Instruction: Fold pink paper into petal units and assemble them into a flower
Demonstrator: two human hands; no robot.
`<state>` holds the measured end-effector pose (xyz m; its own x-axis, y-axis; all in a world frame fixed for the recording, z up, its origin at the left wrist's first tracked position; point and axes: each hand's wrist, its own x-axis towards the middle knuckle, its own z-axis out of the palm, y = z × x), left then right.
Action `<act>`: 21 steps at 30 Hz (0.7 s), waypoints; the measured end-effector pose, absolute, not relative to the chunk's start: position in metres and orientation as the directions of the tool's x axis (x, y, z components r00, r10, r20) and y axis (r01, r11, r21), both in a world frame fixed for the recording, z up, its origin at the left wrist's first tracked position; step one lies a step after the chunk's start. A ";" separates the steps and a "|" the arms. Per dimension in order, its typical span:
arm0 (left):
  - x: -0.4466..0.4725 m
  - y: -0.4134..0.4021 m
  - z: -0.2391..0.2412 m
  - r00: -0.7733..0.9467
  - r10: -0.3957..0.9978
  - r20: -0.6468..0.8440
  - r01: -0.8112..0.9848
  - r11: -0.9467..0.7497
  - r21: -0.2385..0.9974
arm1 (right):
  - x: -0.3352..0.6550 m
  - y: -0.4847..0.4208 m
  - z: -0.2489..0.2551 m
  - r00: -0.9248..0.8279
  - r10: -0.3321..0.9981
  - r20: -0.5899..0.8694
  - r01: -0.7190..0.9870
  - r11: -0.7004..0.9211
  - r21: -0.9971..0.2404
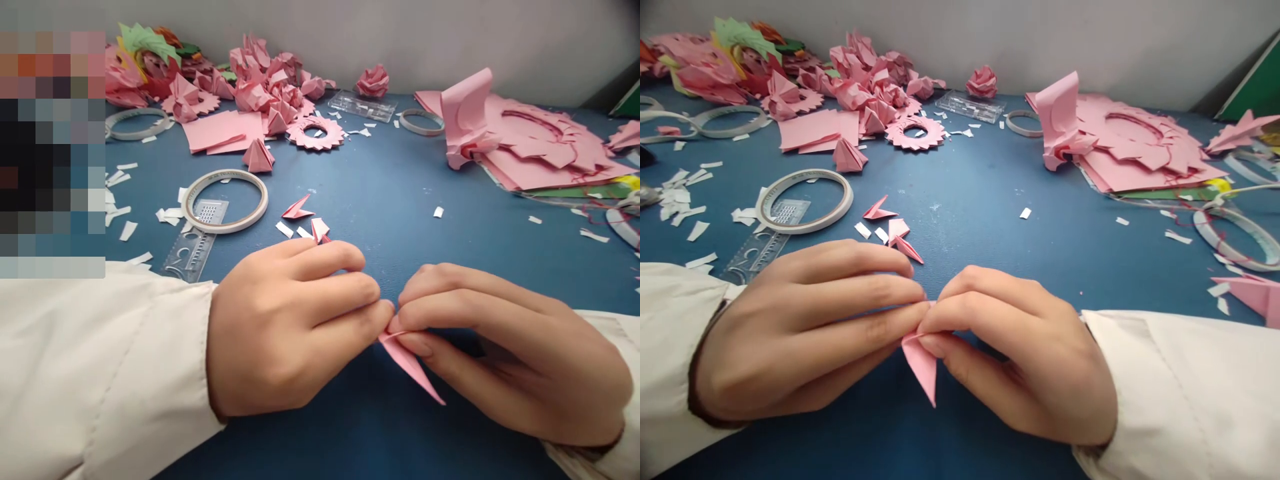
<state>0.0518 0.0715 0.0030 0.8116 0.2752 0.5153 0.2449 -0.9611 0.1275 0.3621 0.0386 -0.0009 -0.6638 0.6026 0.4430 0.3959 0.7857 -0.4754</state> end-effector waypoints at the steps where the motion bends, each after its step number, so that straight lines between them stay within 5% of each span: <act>1: 0.052 0.071 0.004 0.817 0.275 0.506 0.227 -0.961 0.157 | 0.363 0.036 -0.003 -0.641 0.621 0.452 0.402 0.773 -0.491; 8: 0.057 0.059 0.007 0.831 0.326 0.451 0.179 -0.924 0.337 | 0.369 0.009 -0.018 -0.563 0.654 0.505 0.499 0.756 -0.423; 17: 0.066 0.050 0.005 0.823 0.373 0.428 0.223 -0.905 0.361 | 0.363 -0.015 -0.022 -0.549 0.654 0.520 0.612 0.738 -0.282; 21: 0.066 0.051 0.008 0.820 0.359 0.445 0.210 -0.913 0.350 | 0.360 0.004 -0.010 -0.628 0.604 0.491 0.488 0.797 -0.357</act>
